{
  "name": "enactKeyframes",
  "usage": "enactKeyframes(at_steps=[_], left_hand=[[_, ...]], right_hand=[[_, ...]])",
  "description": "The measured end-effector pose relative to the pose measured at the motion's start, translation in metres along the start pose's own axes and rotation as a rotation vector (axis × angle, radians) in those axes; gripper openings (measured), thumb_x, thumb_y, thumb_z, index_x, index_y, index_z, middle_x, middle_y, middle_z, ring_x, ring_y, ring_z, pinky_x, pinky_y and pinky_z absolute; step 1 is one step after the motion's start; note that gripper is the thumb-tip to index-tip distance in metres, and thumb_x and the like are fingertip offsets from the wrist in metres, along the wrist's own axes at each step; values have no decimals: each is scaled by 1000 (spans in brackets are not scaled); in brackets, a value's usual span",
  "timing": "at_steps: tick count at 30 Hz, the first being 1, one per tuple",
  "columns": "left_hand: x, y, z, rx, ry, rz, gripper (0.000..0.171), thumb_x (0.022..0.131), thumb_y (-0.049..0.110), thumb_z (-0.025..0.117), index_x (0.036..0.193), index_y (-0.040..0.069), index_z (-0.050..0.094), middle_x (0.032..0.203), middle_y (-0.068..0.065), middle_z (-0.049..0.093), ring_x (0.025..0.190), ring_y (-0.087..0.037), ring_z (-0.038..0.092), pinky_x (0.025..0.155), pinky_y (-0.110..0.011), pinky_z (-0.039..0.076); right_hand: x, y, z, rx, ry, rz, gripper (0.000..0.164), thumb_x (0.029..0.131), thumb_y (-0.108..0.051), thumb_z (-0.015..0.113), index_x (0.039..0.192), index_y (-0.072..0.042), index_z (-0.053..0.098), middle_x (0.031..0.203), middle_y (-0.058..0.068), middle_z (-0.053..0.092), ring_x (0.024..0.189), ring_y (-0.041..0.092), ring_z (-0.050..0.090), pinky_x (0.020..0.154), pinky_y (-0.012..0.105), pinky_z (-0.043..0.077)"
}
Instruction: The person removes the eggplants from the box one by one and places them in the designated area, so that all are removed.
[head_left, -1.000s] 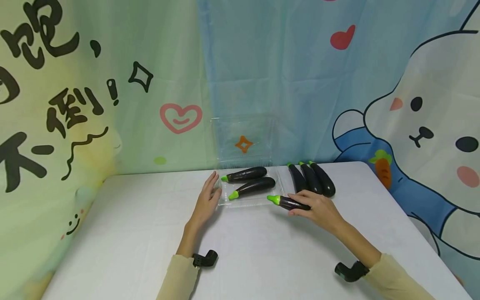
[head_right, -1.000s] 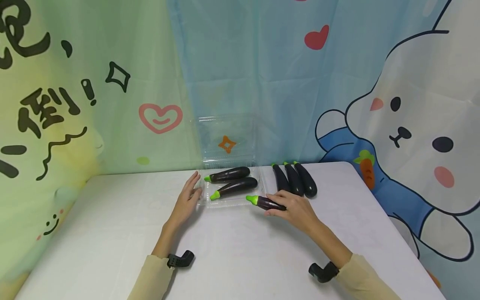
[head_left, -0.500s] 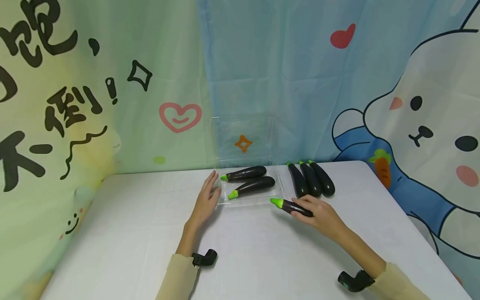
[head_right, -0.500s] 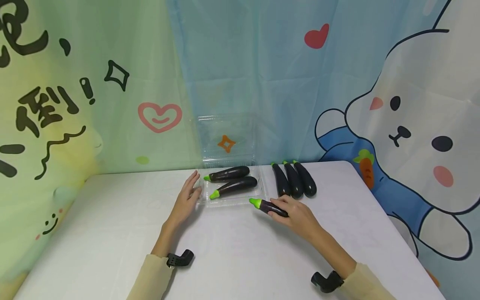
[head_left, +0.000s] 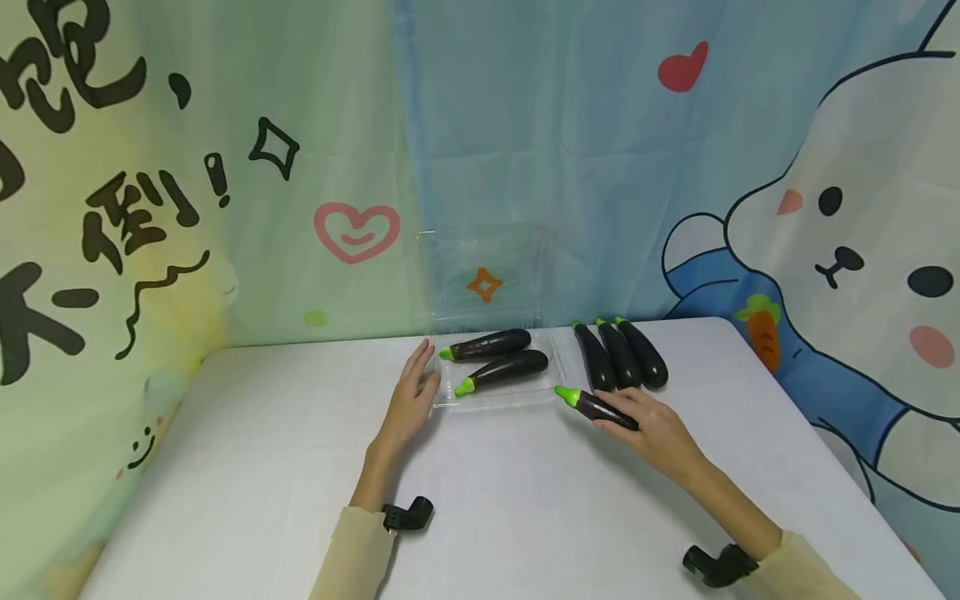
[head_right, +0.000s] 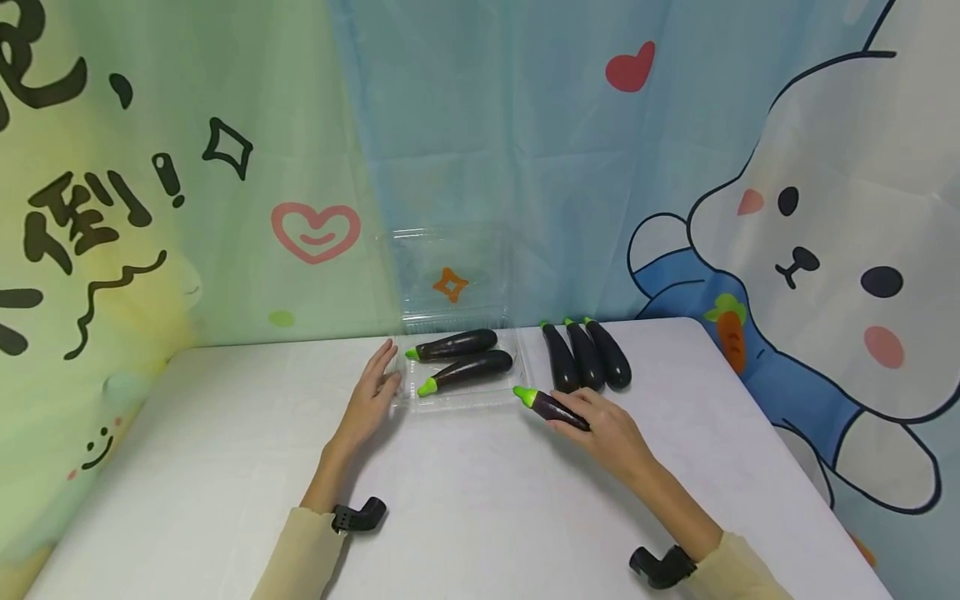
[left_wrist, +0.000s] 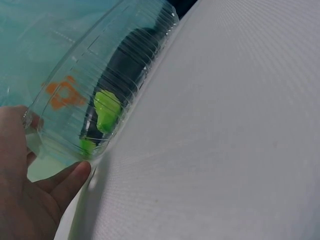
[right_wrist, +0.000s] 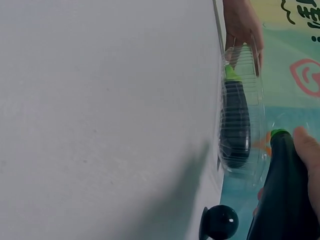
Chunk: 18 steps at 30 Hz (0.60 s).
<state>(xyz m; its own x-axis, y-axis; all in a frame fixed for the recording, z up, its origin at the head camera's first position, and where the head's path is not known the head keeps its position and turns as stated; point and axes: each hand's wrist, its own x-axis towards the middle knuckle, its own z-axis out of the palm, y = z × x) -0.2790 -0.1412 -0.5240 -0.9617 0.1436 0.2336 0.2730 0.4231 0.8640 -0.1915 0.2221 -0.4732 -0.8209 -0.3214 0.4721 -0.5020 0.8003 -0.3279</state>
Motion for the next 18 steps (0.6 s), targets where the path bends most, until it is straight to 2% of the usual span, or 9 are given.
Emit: enactKeyframes(at_steps=[7, 12, 18], left_hand=[[0, 0, 0, 8, 3, 8, 52, 101, 18, 46, 151, 12, 34, 162, 0, 24, 135, -30, 48, 112, -45, 41], [1, 0, 0, 5, 5, 13, 52, 101, 20, 45, 151, 12, 34, 162, -1, 25, 131, -32, 51, 111, -46, 41], [0, 0, 0, 7, 6, 7, 52, 101, 18, 46, 151, 12, 34, 162, 0, 24, 131, -32, 51, 112, -46, 41]], right_hand=[[-4, 2, 5, 8, 1, -4, 56, 67, -18, 86, 120, -11, 69, 91, 7, 64, 74, 12, 55, 60, 25, 52], [-6, 1, 7, 1, -13, -1, 56, 69, -16, 86, 121, -10, 68, 95, 8, 64, 78, 14, 59, 64, 31, 56], [-9, -4, 5, 17, -28, 23, 55, 71, -10, 83, 123, -9, 66, 99, 9, 63, 80, 16, 59, 63, 31, 55]])
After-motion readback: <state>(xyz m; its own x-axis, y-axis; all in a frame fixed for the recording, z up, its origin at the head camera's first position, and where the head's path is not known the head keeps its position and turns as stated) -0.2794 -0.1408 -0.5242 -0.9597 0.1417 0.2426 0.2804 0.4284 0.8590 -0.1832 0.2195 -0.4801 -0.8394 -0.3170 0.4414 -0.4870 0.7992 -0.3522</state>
